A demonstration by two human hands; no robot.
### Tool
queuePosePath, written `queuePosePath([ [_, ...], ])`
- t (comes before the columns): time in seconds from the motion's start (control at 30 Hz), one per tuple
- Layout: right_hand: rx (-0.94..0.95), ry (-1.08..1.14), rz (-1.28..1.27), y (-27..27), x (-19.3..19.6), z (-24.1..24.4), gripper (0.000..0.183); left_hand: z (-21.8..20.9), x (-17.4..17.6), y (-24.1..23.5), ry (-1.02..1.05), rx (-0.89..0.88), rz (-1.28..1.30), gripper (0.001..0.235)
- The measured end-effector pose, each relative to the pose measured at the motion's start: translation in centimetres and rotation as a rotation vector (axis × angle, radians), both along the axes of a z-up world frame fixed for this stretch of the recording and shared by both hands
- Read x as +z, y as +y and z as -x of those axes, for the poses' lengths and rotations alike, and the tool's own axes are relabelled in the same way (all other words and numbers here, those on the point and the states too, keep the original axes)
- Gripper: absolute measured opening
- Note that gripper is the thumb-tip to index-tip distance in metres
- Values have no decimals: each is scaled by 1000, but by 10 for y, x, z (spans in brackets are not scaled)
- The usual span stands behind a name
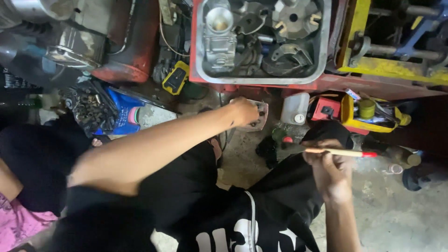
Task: Cleaning metal motorcycle engine parts with a brush in a tray
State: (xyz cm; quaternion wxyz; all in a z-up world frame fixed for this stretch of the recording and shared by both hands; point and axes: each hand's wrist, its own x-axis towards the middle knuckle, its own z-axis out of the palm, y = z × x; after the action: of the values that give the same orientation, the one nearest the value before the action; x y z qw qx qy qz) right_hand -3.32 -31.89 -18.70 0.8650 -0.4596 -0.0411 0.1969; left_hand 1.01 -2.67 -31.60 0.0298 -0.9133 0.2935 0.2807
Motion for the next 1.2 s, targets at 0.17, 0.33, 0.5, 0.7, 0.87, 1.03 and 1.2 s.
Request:
queuePosePath([
  [0.17,26,-48,16,-15,-16,-4,25,-17,-54,6,177,389,86,9],
  [0.33,65,-28,74,-33,-1,-13,28,2,-90,-12,306,676,-105,21],
  [0.5,49,-29,93,-43,-2,-17,24,21,-122,-18,203,681,-93,27],
  [0.7,23,-104,80,-36,7,-14,25,-9,-136,-12,204,385,-33,17],
  [0.87,16,-112,45,-22,25,-8,26,-24,-3,-22,532,131,-287,39],
  [1.03,-19,-133,-32,1,38,-8,21,7,196,-40,614,83,-428,39],
  [1.2,-126,-257,25,18,51,-15,29,18,289,-11,-124,393,396,22],
])
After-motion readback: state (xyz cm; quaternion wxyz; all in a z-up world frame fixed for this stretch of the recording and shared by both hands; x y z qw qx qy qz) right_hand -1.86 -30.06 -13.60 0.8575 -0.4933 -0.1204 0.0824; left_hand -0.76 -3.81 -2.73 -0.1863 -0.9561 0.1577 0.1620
